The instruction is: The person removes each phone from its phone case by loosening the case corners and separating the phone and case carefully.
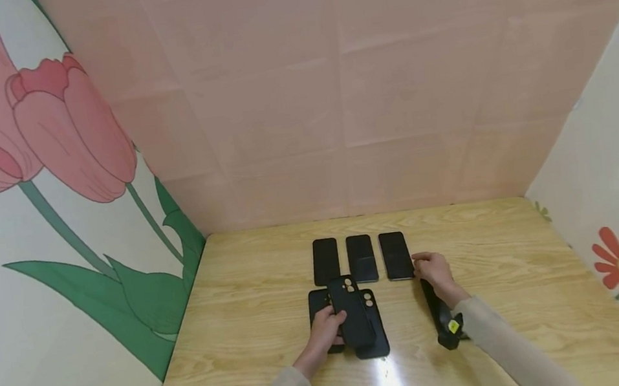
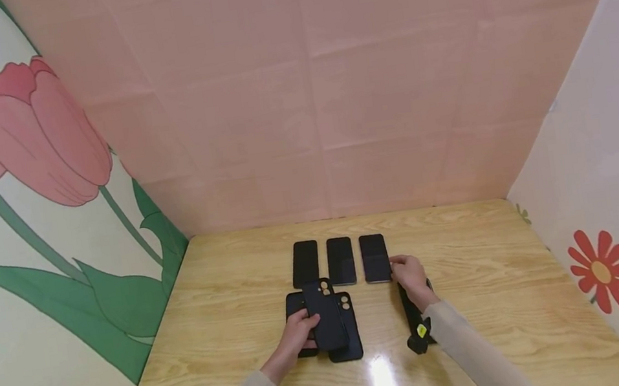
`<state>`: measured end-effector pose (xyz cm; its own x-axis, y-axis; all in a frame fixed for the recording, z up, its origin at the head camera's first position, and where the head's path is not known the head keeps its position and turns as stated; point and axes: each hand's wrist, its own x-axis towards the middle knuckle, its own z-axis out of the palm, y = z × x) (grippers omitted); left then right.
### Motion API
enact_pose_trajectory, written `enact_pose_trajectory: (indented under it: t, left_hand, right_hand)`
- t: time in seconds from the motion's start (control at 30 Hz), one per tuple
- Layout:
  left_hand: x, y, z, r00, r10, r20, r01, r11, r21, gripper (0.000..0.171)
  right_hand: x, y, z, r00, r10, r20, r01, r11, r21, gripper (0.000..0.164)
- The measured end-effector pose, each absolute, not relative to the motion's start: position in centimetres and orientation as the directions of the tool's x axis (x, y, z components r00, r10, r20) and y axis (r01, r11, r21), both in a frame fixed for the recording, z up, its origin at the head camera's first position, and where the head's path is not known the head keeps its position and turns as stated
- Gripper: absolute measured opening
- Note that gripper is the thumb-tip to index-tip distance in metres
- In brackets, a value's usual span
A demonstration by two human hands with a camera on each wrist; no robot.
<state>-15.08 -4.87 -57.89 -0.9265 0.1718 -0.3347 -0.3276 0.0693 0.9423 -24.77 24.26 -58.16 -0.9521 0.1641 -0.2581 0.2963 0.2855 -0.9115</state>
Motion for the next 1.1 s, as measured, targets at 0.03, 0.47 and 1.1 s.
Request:
enact_pose_trajectory:
  t: [0.03, 0.47, 1.1]
  left_hand:
    - [-15.1, -4.9, -57.9, -0.926, 0.171, -0.337, -0.33, 0.068, 0.942, 0.03]
    - [-15.0, -4.6, -58.0, -0.919, 0.176, -0.353, -0.345, 0.076, 0.936, 0.032]
    - [-15.5, -3.4, -58.0, -0.91, 0.215, -0.355, -0.357, 0.032, 0.934, 0.034]
  right_hand:
    - [-24.8, 24.4, -58.1, -0.953, 0.174, -0.25, 0.291, 0.278, -0.915, 0.04]
    - [-24.0, 25.2, -57.5, -0.945, 0.055, -0.323, 0.327, 0.173, -0.929, 0.034]
    - [-22.3, 27.2, -56.8, -0.963, -0.015, -0.271, 0.264, 0.176, -0.948, 0.033]
